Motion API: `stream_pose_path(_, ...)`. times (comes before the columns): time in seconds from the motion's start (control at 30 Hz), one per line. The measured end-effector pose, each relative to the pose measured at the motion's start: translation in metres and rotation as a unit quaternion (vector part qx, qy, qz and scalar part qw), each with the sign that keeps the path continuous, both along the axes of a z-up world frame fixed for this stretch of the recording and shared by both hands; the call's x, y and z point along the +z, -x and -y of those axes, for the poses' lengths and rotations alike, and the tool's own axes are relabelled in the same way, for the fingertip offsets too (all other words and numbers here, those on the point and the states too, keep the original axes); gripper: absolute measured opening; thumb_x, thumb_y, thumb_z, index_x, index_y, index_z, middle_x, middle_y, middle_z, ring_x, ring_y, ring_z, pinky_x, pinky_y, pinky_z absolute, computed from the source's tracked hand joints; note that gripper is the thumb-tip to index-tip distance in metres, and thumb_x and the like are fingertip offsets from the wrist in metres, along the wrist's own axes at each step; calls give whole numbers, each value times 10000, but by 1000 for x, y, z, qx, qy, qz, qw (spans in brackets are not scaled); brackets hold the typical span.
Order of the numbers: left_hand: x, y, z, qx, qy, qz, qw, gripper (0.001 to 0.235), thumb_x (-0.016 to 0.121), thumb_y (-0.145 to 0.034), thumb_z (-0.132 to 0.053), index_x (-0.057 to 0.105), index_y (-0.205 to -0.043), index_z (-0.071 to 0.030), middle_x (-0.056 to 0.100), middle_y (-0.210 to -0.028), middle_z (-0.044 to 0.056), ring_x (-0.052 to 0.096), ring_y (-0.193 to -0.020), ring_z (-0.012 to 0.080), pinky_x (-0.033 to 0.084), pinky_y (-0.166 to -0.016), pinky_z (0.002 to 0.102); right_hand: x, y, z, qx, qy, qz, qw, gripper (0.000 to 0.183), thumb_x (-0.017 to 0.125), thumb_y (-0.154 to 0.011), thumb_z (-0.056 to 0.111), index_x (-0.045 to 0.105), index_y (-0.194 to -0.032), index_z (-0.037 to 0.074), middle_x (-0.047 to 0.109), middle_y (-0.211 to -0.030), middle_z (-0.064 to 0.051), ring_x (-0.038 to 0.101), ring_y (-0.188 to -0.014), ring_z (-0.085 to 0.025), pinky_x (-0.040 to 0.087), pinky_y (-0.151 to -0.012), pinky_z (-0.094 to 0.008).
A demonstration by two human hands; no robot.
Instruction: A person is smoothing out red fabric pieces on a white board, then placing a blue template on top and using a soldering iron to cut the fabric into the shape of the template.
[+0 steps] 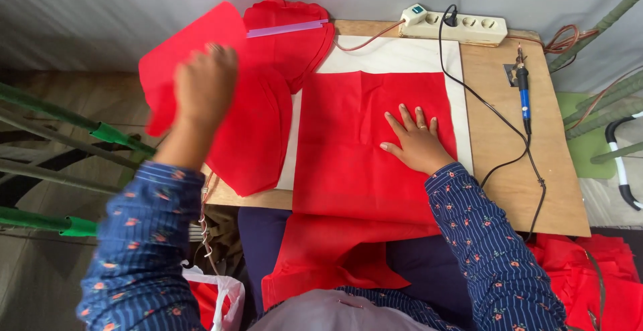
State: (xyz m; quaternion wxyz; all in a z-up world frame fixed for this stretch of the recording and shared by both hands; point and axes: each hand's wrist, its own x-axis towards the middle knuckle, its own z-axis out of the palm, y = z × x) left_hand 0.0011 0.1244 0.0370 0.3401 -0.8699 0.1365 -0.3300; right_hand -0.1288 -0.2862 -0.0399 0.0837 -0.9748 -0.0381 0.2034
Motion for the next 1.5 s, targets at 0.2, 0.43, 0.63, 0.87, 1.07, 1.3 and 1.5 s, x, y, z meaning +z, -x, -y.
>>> stream_pose_path(0.2,-160,36,29,-110,112,-55,986,132,675,-782,-53,638,-842,-164,625,-793,44,647,-597,248,493,-372,476,-21,-1,9,27,31,46,998,765,396,-1035,588,133,-1671,254,48,-1725,-182,62,-1540,-523,43,-1148,-761)
stream_pose_path(0.43,-156,73,51,-30,184,-180,966,79,662,-862,-55,647,-915,-112,634,-987,72,665,-631,219,527,-380,456,-21,-1,9,31,22,57,998,751,397,-1044,564,148,-1671,233,58,-1722,-197,67,-1534,-536,42,-1142,-768)
stream_pose_path(0.63,-142,89,69,16,233,-276,932,311,711,-861,-398,697,-985,-114,618,-1014,91,665,-762,277,556,-430,465,-19,1,7,19,14,56,998,751,392,-1047,559,150,-1670,217,54,-1724,-191,58,-1541,-523,24,-1145,-764)
stream_pose_path(0.87,-132,110,168,-151,303,-394,855,720,682,-931,-476,479,-1526,-125,488,-1485,206,464,-1396,391,392,-1122,570,-19,-12,11,-11,12,59,998,801,358,-1032,634,117,-1671,216,36,-1732,-159,27,-1562,-476,-36,-1142,-770)
stream_pose_path(1.07,-111,90,251,-148,327,-474,804,705,491,-1066,-463,197,-1655,-210,176,-1724,85,142,-1580,391,85,-1205,732,-30,-18,21,-20,12,89,996,772,397,-1043,518,69,-1671,211,11,-1740,-89,28,-1576,-409,-14,-1180,-740)
stream_pose_path(1.3,-122,61,247,-110,279,-478,826,664,290,-1051,-626,166,-1644,-355,148,-1729,-47,92,-1595,272,14,-1185,767,-28,-21,37,-42,-6,101,994,732,325,-1065,564,107,-1669,211,58,-1742,-52,75,-1586,-358,12,-1215,-688)
stream_pose_path(1.5,-115,40,220,-28,316,-454,832,762,308,-1009,-704,148,-1653,-329,149,-1733,16,96,-1597,274,24,-1210,720,-42,-36,42,-65,3,115,991,720,320,-1071,545,169,-1660,160,93,-1740,-71,111,-1587,-343,24,-1230,-655)
